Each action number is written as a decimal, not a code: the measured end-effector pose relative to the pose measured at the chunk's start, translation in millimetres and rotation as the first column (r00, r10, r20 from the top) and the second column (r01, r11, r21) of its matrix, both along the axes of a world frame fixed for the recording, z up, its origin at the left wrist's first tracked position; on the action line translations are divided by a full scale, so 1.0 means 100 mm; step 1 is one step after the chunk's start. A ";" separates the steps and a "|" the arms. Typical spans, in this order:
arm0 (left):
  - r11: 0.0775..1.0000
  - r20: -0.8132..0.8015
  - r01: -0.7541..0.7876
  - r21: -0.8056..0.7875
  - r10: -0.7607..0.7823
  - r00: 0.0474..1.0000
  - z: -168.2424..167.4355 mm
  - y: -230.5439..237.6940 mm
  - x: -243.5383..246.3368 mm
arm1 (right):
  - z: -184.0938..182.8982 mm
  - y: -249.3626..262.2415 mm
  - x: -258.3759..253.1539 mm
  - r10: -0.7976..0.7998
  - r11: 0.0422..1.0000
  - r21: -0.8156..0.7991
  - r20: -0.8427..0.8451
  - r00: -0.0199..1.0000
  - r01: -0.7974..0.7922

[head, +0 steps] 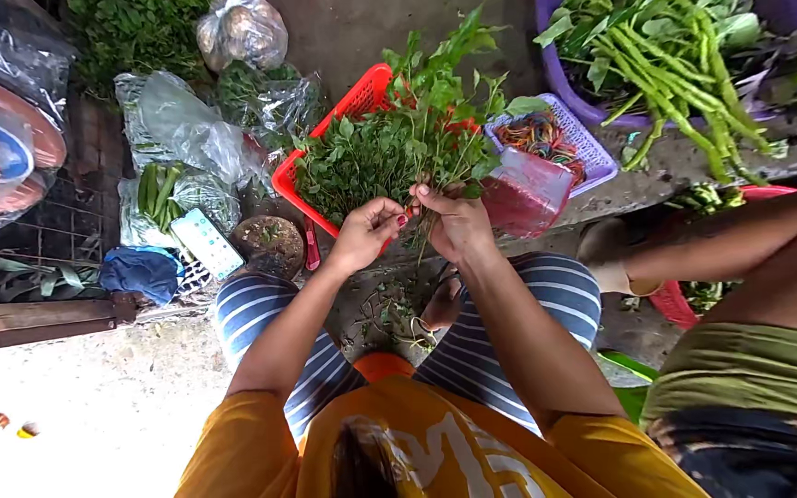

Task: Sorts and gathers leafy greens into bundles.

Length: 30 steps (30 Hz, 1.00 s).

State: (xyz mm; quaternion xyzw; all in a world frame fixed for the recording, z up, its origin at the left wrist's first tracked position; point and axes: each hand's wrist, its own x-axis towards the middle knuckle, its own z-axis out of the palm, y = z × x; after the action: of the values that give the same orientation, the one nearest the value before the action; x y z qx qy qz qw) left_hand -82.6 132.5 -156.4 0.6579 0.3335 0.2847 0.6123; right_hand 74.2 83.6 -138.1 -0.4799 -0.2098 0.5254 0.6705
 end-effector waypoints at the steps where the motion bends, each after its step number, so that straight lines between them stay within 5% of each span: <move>1: 1.000 0.003 0.002 0.005 -0.002 1.000 0.00 0.01 0.01 | 0.01 0.01 0.00 0.003 1.000 -0.004 0.007 1.000 -0.003; 10: 0.981 -0.141 0.160 0.105 -0.145 0.979 0.02 -0.03 -0.09 | 0.01 0.10 0.02 0.079 0.996 -0.022 -0.168 0.983 -0.084; 14: 0.971 -0.083 0.237 0.030 -0.234 0.969 0.02 -0.03 -0.14 | 0.05 0.09 0.09 0.163 0.986 -0.026 -0.104 0.981 -0.167; 17: 0.940 -0.306 0.340 -0.029 -0.332 0.892 -0.01 0.14 -0.19 | 0.12 0.09 0.27 0.126 0.992 -0.006 -0.056 0.990 -0.127; 21: 0.976 -0.676 0.208 0.062 -0.112 0.729 -0.31 0.44 -0.17 | 0.22 0.05 0.46 0.012 1.000 0.001 -0.112 0.994 -0.012; 27: 0.998 -0.677 0.016 0.056 0.026 0.735 -0.61 0.77 0.14 | 0.24 -0.03 0.46 0.002 1.000 -0.007 -0.101 0.995 -0.003; 30: 0.994 -0.748 -0.080 0.079 0.112 0.655 -0.70 0.92 0.36 | 0.26 -0.06 0.49 0.001 1.000 0.004 -0.092 0.996 0.000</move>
State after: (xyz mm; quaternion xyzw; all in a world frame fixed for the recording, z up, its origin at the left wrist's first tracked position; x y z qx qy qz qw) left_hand -46.5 224.2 -226.0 0.7097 0.5850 0.0266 0.3916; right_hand 123.2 77.6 -112.1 -0.4536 -0.1798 0.5468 0.6804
